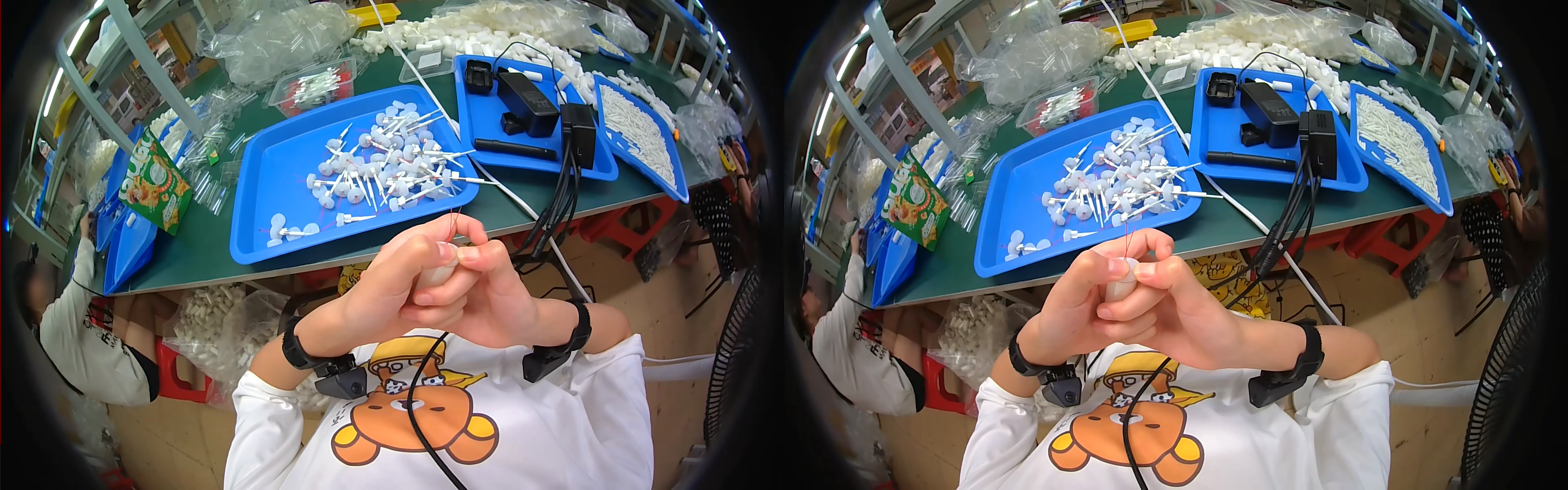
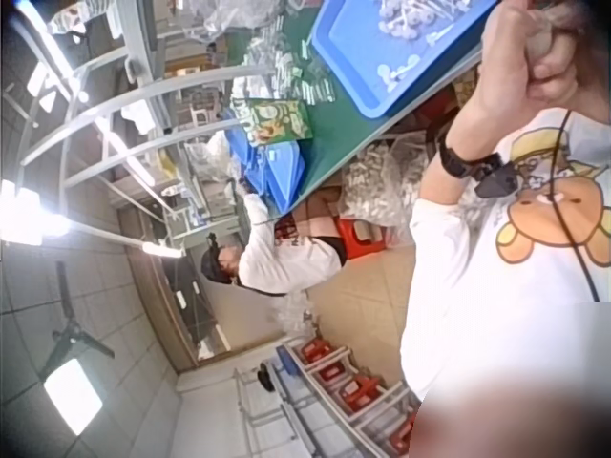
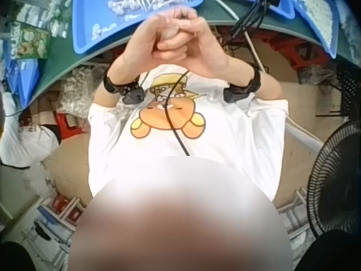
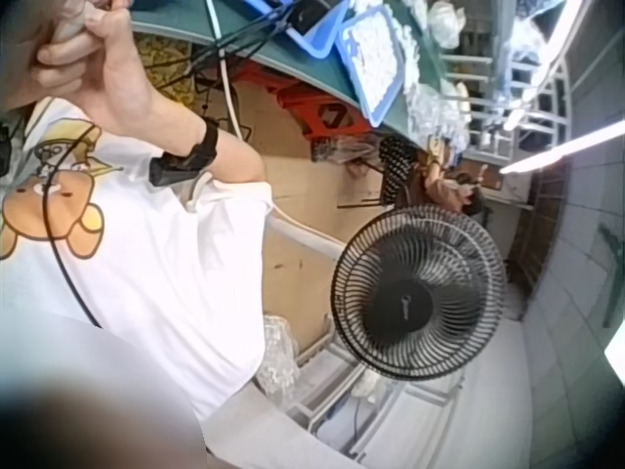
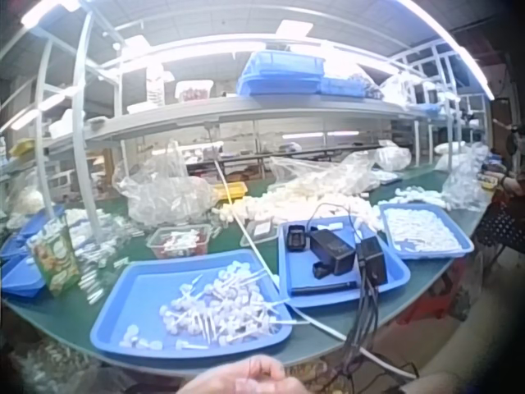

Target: The person sits at a factory workbench and assembles small white plastic components by hand. They repeatedly pick up a cylindrical piece and a rod-like piece from a blue tray, insert the rod into the cylinder, and place the assembled unit back into the tray. The process is repetitive and involves handling multiple identical units.

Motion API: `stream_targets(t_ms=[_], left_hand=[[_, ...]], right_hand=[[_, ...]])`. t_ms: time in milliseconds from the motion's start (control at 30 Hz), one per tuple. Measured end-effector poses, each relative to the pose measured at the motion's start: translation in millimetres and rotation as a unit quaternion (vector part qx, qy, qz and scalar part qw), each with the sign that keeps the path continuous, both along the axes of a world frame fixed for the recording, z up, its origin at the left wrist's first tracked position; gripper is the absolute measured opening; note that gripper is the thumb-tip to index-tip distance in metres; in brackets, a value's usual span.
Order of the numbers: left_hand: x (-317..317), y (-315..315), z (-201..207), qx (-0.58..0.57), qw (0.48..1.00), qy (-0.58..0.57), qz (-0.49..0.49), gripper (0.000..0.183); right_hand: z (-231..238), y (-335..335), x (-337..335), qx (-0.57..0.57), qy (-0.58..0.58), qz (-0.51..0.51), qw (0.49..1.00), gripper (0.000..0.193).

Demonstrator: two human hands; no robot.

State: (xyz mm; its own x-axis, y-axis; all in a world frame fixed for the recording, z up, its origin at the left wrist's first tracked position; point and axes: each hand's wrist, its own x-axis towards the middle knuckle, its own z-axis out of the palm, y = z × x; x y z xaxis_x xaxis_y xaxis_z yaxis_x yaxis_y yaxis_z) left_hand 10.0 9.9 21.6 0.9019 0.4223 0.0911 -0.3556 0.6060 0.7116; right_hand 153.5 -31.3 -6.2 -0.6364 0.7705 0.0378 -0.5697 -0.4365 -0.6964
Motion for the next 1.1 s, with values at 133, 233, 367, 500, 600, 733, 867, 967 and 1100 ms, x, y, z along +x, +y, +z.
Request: stream_targets(t_ms=[133,233,367,500,600,733,867,967,1100], left_hand=[[2,0,-1,-0.001,1.0,0.011,0.005,0.025],[2,-2,2,0.013,0.999,0.038,0.022,0.028],[1,-2,1,0.002,1.0,0.017,0.01,0.024],[2,-4,5,0.003,0.998,0.054,0.025,0.026],[2,-1,5,-0.019,0.998,0.06,0.02,0.024],[4,1,0,-0.046,0.999,0.004,0.018,0.021],[4,4,-3,-0.003,0.998,-0.059,0.015,0.018],[7,-2,4,0.077,0.992,-0.047,0.086,0.022],[9,-9,6,0.095,0.989,-0.042,0.102,0.03]], right_hand=[[-2,0,0,-0.002,-0.004,-0.013,1.0,0.052],[4,-1,-1,-0.024,-0.011,-0.029,0.999,0.049],[10,-3,-1,-0.022,-0.026,-0.046,0.998,0.044],[9,-4,-2,-0.047,-0.024,-0.064,0.997,0.042],[11,-5,-3,-0.076,-0.021,-0.085,0.993,0.044],[-2,7,8,-0.046,0.021,-0.005,0.999,0.052],[4,3,9,-0.097,0.074,-0.014,0.992,0.059],[15,6,15,0.02,0.033,-0.069,0.997,0.058],[19,11,31,0.115,0.0,-0.041,0.993,0.064]])
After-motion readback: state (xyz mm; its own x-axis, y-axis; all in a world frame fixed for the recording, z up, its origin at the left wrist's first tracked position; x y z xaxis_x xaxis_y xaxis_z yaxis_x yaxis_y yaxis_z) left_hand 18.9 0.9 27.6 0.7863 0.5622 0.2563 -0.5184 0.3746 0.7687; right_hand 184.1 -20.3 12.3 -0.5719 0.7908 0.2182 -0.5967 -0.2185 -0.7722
